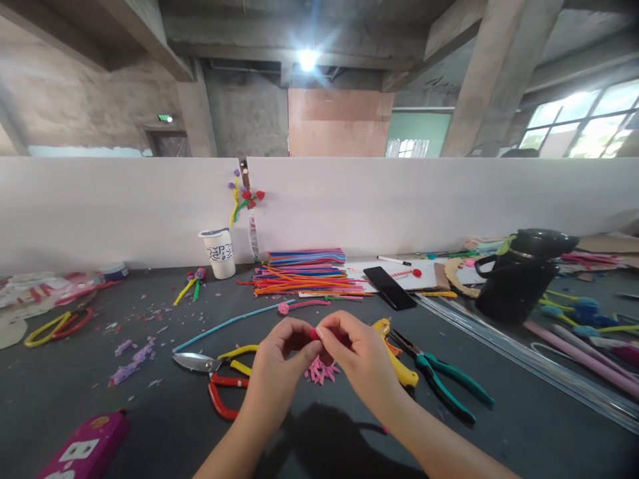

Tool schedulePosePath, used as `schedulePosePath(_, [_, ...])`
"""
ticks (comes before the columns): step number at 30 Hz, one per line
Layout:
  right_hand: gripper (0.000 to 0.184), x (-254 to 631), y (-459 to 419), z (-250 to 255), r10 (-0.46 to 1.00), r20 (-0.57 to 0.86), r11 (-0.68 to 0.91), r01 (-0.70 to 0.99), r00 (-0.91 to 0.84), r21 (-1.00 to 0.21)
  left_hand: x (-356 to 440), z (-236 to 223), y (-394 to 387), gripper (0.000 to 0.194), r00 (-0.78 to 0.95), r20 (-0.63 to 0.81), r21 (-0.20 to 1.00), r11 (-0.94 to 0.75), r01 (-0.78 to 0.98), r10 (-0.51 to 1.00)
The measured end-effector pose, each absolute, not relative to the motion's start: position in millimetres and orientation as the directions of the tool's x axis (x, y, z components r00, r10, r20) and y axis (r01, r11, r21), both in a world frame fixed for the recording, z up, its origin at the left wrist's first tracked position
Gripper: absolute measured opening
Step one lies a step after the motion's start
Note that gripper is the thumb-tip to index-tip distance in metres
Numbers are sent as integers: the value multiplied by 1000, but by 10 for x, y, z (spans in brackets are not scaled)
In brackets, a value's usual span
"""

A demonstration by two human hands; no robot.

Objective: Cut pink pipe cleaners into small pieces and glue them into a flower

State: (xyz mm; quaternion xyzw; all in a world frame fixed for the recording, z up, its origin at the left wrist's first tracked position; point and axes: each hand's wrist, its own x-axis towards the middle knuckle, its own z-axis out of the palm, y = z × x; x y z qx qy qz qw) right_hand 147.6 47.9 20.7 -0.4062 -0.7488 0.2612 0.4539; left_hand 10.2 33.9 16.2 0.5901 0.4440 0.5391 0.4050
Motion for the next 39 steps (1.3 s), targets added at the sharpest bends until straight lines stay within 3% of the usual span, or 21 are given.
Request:
schedulePosePath(4, [16, 1460, 463, 207, 845, 461, 530, 321, -269, -785, 109, 185, 337, 8, -23, 252, 968, -252, -14, 967])
schedulePosePath(10, [15, 1480, 473, 268, 788, 527, 614, 366, -318, -699, 43, 219, 342, 4, 34, 143, 981, -137, -139, 989])
schedulePosePath(15, [12, 1507, 501, 240, 710, 615, 699, 452, -343, -555, 49, 191, 367, 7, 130, 57, 950, -14, -312, 990])
schedulePosePath(27, [20, 1537, 549, 106, 483, 768, 774, 616, -421, -149, 52, 189, 364, 6, 206, -11, 893, 103, -438, 978])
schedulePosePath(35, [21, 1512, 551, 95, 423, 757, 738, 674, -498, 30, 78, 128, 392, 6, 199, -42, 845, 141, -515, 979])
schedulePosePath(39, [21, 1516, 560, 96, 426, 746, 722, 690, -512, 62, 61, 121, 406, 8, 160, -62, 830, 140, -540, 985])
